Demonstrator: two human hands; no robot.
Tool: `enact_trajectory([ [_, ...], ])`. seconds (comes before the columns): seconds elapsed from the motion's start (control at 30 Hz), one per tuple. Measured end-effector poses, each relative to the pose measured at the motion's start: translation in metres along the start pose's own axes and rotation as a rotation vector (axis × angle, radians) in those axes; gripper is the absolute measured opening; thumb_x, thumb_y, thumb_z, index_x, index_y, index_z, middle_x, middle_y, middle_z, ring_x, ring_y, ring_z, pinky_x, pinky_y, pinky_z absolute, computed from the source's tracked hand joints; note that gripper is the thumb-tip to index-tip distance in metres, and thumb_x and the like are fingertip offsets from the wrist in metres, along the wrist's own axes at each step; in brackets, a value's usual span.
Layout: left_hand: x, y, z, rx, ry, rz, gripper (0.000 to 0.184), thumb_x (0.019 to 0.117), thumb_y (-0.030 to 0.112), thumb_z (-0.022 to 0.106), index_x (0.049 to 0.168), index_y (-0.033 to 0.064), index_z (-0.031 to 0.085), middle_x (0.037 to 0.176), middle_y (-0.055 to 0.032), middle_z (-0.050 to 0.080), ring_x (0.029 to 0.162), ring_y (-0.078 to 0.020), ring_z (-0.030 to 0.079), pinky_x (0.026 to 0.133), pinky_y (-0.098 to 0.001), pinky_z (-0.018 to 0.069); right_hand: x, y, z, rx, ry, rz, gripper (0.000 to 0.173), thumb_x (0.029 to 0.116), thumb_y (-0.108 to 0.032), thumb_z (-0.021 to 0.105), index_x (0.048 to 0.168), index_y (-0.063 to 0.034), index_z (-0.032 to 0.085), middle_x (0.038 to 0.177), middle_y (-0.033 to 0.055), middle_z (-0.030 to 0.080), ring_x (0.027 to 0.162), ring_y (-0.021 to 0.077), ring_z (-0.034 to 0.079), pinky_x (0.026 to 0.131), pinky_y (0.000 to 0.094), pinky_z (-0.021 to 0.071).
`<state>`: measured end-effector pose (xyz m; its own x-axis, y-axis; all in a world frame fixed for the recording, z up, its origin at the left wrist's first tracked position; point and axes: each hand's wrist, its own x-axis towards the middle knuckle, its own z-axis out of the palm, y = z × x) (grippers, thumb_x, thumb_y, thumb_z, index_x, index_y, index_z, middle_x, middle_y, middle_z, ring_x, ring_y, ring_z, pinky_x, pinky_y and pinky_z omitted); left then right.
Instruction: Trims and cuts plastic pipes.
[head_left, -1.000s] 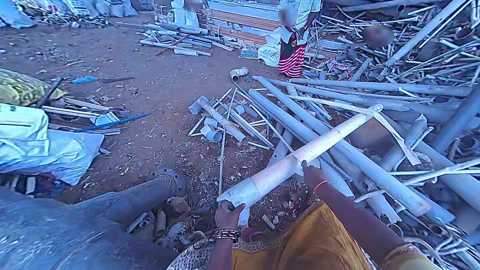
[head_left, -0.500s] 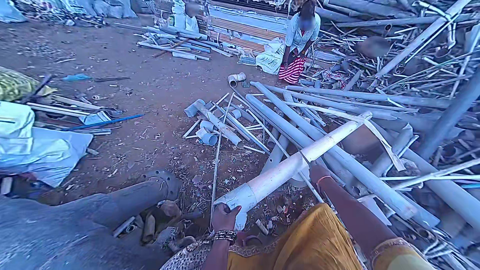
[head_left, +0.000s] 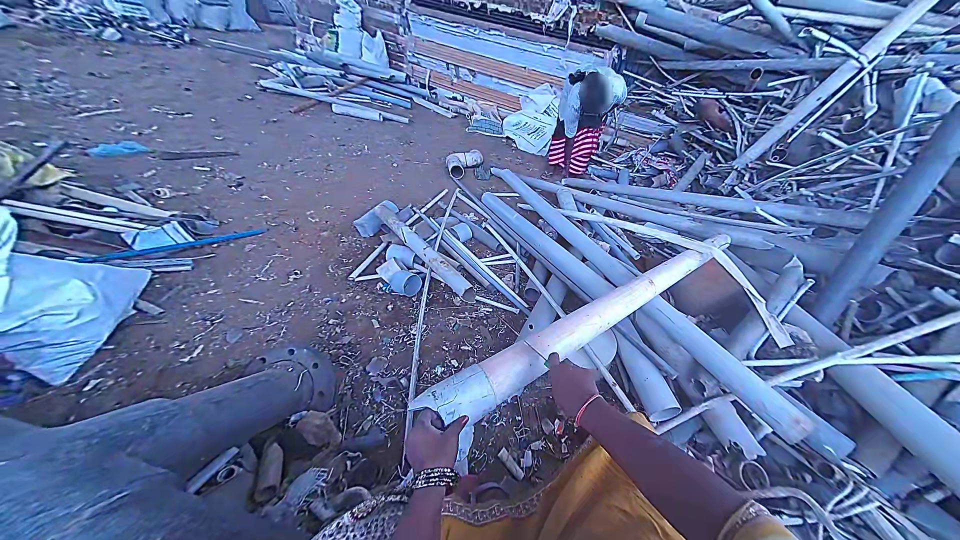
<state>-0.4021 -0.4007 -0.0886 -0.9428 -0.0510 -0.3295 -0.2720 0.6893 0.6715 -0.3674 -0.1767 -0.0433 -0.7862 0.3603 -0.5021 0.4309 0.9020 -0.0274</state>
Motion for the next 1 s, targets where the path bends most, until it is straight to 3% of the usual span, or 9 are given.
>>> enact_trajectory([
  [0.07,0.000,0.000,-0.001,0.000,-0.006,-0.002,0.043,0.0861,0.018,0.085,0.106,-0.0133,0.063,0.104,-0.0318,0.066,0.105,-0.0443,0.063,0.097,-0.0581,0.0463,-0.022,-0.019,0.011,-0.076,-0.068,-0.073,0.058,0.1054,-0.002,0.044,0.160,-0.0073,0.024,0.135,0.0289,0.057,0.113,0.0468,0.067,0.089,0.0591,0.0554],
  [0.17,-0.004,-0.001,-0.001,-0.007,-0.010,0.012,0.043,0.0854,0.018,0.085,0.103,-0.0127,0.063,0.102,-0.0297,0.065,0.103,-0.0425,0.063,0.097,-0.0569,0.0462,-0.024,-0.007,0.018,-0.103,-0.051,-0.088,0.056,0.1075,-0.006,0.042,0.161,-0.0103,0.026,0.132,0.0285,0.060,0.109,0.0474,0.068,0.086,0.0605,0.0560],
  [0.3,-0.010,-0.002,-0.001,-0.025,0.001,0.024,0.040,0.0854,0.017,0.085,0.101,-0.0125,0.062,0.097,-0.0282,0.065,0.098,-0.0411,0.063,0.094,-0.0560,0.0467,0.033,0.078,-0.013,0.051,0.094,0.267,0.043,0.1107,-0.017,0.035,0.153,-0.0086,0.036,0.126,0.0229,0.067,0.119,0.0410,0.067,0.094,0.0577,0.0539],
  [0.4,-0.011,-0.002,0.000,-0.029,0.010,0.037,0.042,0.0858,0.017,0.085,0.103,-0.0129,0.062,0.098,-0.0291,0.065,0.099,-0.0423,0.064,0.094,-0.0568,0.0466,0.051,0.118,-0.031,0.101,0.126,0.398,0.049,0.1056,-0.013,0.043,0.154,-0.0067,0.037,0.131,0.0236,0.066,0.124,0.0409,0.064,0.097,0.0594,0.0525],
  [0.5,-0.008,-0.002,0.001,-0.064,0.058,0.089,0.041,0.0850,0.016,0.085,0.103,-0.0136,0.062,0.095,-0.0300,0.066,0.096,-0.0439,0.064,0.092,-0.0593,0.0474,0.020,0.065,-0.034,0.010,0.055,0.201,0.043,0.1106,-0.021,0.039,0.151,-0.0069,0.038,0.127,0.0241,0.067,0.120,0.0418,0.066,0.095,0.0590,0.0531],
  [0.63,-0.012,-0.003,0.003,-0.090,0.100,0.139,0.038,0.0843,0.013,0.085,0.099,-0.0140,0.062,0.092,-0.0303,0.065,0.092,-0.0442,0.064,0.088,-0.0598,0.0476,-0.035,-0.015,-0.007,-0.123,-0.059,-0.095,0.045,0.1090,-0.011,0.040,0.153,-0.0070,0.032,0.123,0.0266,0.065,0.110,0.0459,0.069,0.087,0.0605,0.0559],
  [0.77,-0.014,-0.010,0.009,-0.111,0.125,0.210,0.037,0.0841,0.012,0.085,0.095,-0.0140,0.061,0.084,-0.0272,0.063,0.082,-0.0408,0.062,0.082,-0.0578,0.0477,0.016,0.035,-0.032,-0.008,0.060,0.127,0.043,0.1117,-0.020,0.035,0.153,-0.0093,0.036,0.124,0.0233,0.068,0.118,0.0417,0.067,0.093,0.0589,0.0539],
  [0.87,-0.014,-0.013,0.010,-0.090,0.116,0.197,0.037,0.0840,0.012,0.085,0.096,-0.0146,0.062,0.086,-0.0293,0.063,0.085,-0.0427,0.063,0.084,-0.0593,0.0481,0.051,0.090,-0.051,0.038,0.090,0.339,0.045,0.1073,-0.014,0.038,0.151,-0.0058,0.038,0.132,0.0227,0.065,0.125,0.0395,0.064,0.097,0.0580,0.0522],
  [1.0,-0.007,-0.007,0.008,-0.066,0.097,0.154,0.038,0.0849,0.014,0.084,0.097,-0.0143,0.063,0.091,-0.0311,0.065,0.091,-0.0460,0.064,0.087,-0.0612,0.0475,0.011,0.030,-0.050,-0.056,0.002,0.138,0.043,0.1079,-0.011,0.039,0.150,-0.0059,0.038,0.127,0.0248,0.066,0.120,0.0423,0.066,0.095,0.0591,0.0532],
])
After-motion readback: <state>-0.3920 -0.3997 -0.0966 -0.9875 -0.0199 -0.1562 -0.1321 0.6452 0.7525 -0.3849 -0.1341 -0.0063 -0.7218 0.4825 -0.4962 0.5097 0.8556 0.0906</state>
